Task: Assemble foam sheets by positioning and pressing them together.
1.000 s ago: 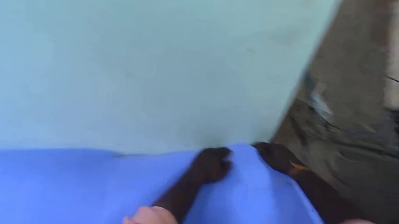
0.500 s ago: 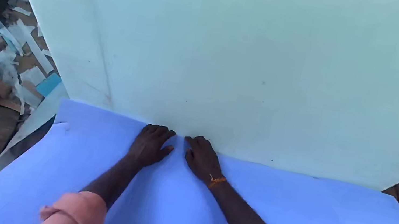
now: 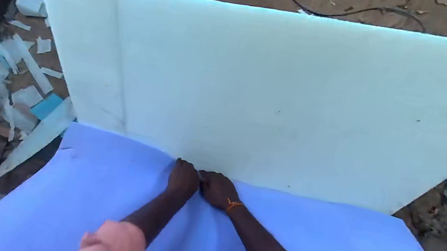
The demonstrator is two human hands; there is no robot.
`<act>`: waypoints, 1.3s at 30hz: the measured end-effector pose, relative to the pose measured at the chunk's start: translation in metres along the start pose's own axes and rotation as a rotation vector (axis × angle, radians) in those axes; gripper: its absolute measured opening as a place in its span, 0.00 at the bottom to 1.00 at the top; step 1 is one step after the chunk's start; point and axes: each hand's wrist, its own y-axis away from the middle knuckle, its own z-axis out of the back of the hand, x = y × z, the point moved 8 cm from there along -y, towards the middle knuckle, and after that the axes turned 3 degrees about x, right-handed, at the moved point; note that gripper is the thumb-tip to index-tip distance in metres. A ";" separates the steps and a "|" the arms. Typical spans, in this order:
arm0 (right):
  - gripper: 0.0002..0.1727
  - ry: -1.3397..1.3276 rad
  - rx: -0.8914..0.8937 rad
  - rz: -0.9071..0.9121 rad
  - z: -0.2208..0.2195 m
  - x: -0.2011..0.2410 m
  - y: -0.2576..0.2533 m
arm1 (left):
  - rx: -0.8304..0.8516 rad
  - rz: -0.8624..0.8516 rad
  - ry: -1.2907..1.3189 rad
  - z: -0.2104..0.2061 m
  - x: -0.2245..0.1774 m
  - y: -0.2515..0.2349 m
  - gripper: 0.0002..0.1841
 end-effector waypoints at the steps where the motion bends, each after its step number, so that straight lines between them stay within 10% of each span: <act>1: 0.24 0.000 -0.012 -0.012 0.002 -0.001 0.000 | -0.072 -0.056 0.028 -0.003 -0.006 0.001 0.17; 7: 0.23 -0.032 0.188 -0.017 -0.013 -0.015 -0.025 | 0.086 -0.048 0.134 -0.034 0.009 -0.030 0.23; 10: 0.20 -0.164 -0.019 0.163 0.010 -0.030 0.010 | 0.087 -0.042 0.123 -0.025 0.007 -0.025 0.27; 19: 0.22 0.068 0.110 -0.124 0.015 -0.068 0.006 | -0.136 -0.044 0.087 -0.031 0.004 -0.032 0.28; 25: 0.22 0.018 -0.200 -0.072 0.017 -0.077 0.033 | -0.350 -0.018 0.344 -0.027 0.010 -0.009 0.23; 31: 0.31 0.109 -0.168 -0.188 0.031 -0.052 0.071 | 0.007 -0.146 0.234 -0.042 0.030 0.159 0.34; 39: 0.48 0.070 0.199 -0.260 0.049 0.035 0.182 | 0.045 0.513 0.364 -0.009 0.279 0.438 0.44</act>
